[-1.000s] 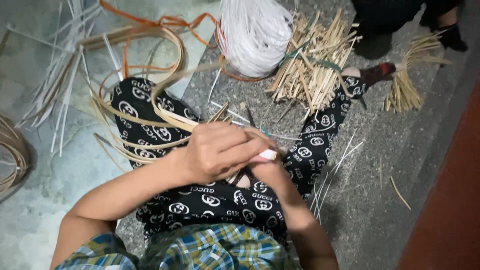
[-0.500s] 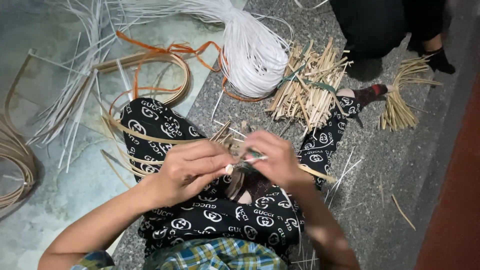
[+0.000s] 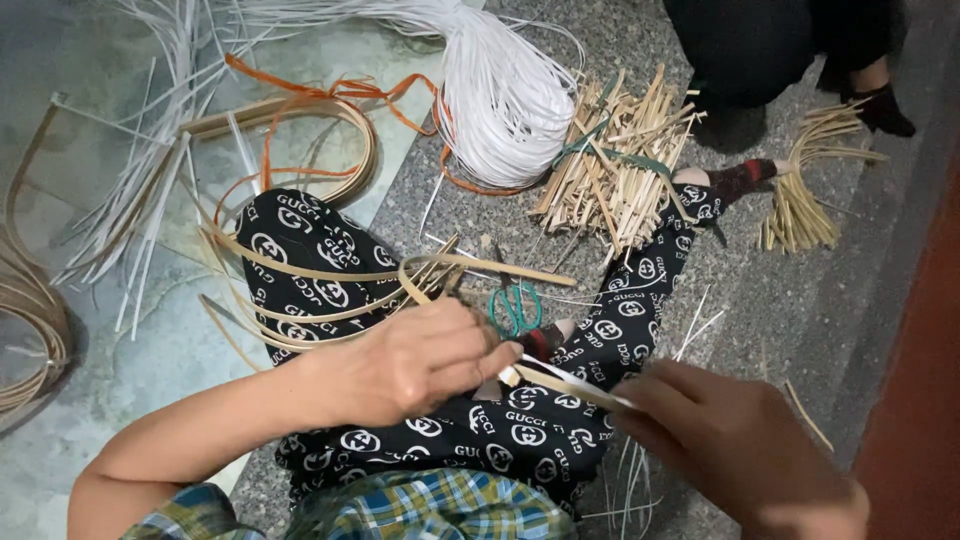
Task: The recorder is weaving and wrapping strips around a bamboo or wooden frame to assemble furniture parts.
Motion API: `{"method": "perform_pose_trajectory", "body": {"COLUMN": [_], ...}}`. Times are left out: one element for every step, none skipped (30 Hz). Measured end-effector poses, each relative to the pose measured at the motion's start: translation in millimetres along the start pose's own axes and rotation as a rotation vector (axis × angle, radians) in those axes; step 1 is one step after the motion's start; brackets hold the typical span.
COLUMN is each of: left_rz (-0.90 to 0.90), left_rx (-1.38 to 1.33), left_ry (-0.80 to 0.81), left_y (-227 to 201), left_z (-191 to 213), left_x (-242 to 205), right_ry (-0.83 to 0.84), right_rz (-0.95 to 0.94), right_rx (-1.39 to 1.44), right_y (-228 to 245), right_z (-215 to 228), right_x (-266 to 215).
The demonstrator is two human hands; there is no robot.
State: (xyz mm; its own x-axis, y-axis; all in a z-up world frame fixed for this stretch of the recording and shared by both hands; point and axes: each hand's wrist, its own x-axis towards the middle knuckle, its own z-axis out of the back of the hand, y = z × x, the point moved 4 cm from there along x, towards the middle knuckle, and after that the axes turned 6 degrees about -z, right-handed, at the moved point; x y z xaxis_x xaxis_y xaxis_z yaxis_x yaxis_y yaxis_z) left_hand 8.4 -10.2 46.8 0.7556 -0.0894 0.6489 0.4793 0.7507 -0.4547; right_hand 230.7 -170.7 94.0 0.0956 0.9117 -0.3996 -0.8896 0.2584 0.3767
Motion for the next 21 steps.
{"method": "perform_pose_trajectory", "body": {"left_rz": [-0.001, -0.042, -0.083, -0.083, -0.073, -0.064, -0.064, -0.033, 0.000, 0.002, 0.091, 0.180, 0.184, 0.353, 0.523, 0.529, 0.594, 0.658, 0.664, 0.675, 0.687], "left_rx": [-0.004, 0.041, 0.086, 0.082, 0.053, 0.024, 0.019, 0.045, 0.074, 0.071, 0.101, 0.130, 0.127, 0.143, 0.162, 0.163, 0.184, 0.207, 0.205, 0.153, 0.102], "left_ry": [0.005, 0.028, 0.047, 0.049, 0.016, -0.017, -0.014, -0.078, -0.145, -0.144, -0.184, -0.223, -0.225, -0.366, -0.511, -0.514, -0.579, -0.645, -0.648, -0.745, -0.843], "left_y": [-2.1, -5.8, -9.7, -10.6, -10.3, -9.9, -9.2, -7.3, -5.4, -7.4, -5.8, -3.9, -4.1, 1.1, 4.1, 12.4, 21.5, 30.2, 44.7, 59.1, 73.0], "left_z": [-0.1, -0.6, -1.8, 1.1, 5.9, 10.6, 13.7, 19.7, 26.2, 41.1, 57.3, 73.6, 79.3, 90.5, 100.9, 102.6, 106.6, 110.5, 101.6, 94.4, 87.9], "left_x": [2.1, 4.1, 6.2, 5.9, 5.8, 5.7, 5.2, 4.2, 2.5, 1.8, 0.5, -1.3, -17.9, -38.8, -62.0, -65.0, -70.9, -77.2, -80.1, -85.4, -91.1], "right_ry": [-0.001, 0.079, 0.160, 0.161, 0.143, 0.122, 0.122, -0.031, -0.183, -0.181, -0.247, -0.315, -0.311, -0.416, -0.518, -0.510, -0.617, -0.725, -0.719, -0.790, -0.859], "right_rz": [-0.003, -0.021, -0.039, -0.041, 0.061, 0.164, 0.161, 0.123, 0.087, 0.086, -0.009, -0.108, -0.113, -0.251, -0.388, -0.389, -0.452, -0.513, -0.516, -0.582, -0.645], "right_rx": [0.005, -0.016, -0.039, -0.036, 0.162, 0.360, 0.364, 0.439, 0.510, 0.512, 0.793, 1.073, 1.072, 1.141, 1.205, 1.203, 1.206, 1.205, 1.201, 1.195, 1.187], "right_y": [-4.8, -10.0, -15.6, -22.4, -24.2, -26.6, -56.7, -89.1, -121.7, -138.9, -162.6, -186.6, -211.8, -243.3, -274.7, -298.0, -324.9, -351.6, -424.5, -483.7, -522.9], "right_z": [0.3, -2.8, -5.4, -4.1, -1.2, 2.5, -4.9, -6.7, -8.2, -11.4, -12.1, -14.7, -23.9, -33.0, -42.7, -53.5, -61.8, -69.8, -79.9, -100.0, -132.6], "right_x": [-3.1, -6.3, -9.9, -6.0, -2.5, 0.5, 6.1, 12.0, 18.1, 19.2, 19.7, 19.8, 9.7, -2.5, -13.9, -34.7, -57.9, -81.4, -114.0, -158.8, -201.8]}}
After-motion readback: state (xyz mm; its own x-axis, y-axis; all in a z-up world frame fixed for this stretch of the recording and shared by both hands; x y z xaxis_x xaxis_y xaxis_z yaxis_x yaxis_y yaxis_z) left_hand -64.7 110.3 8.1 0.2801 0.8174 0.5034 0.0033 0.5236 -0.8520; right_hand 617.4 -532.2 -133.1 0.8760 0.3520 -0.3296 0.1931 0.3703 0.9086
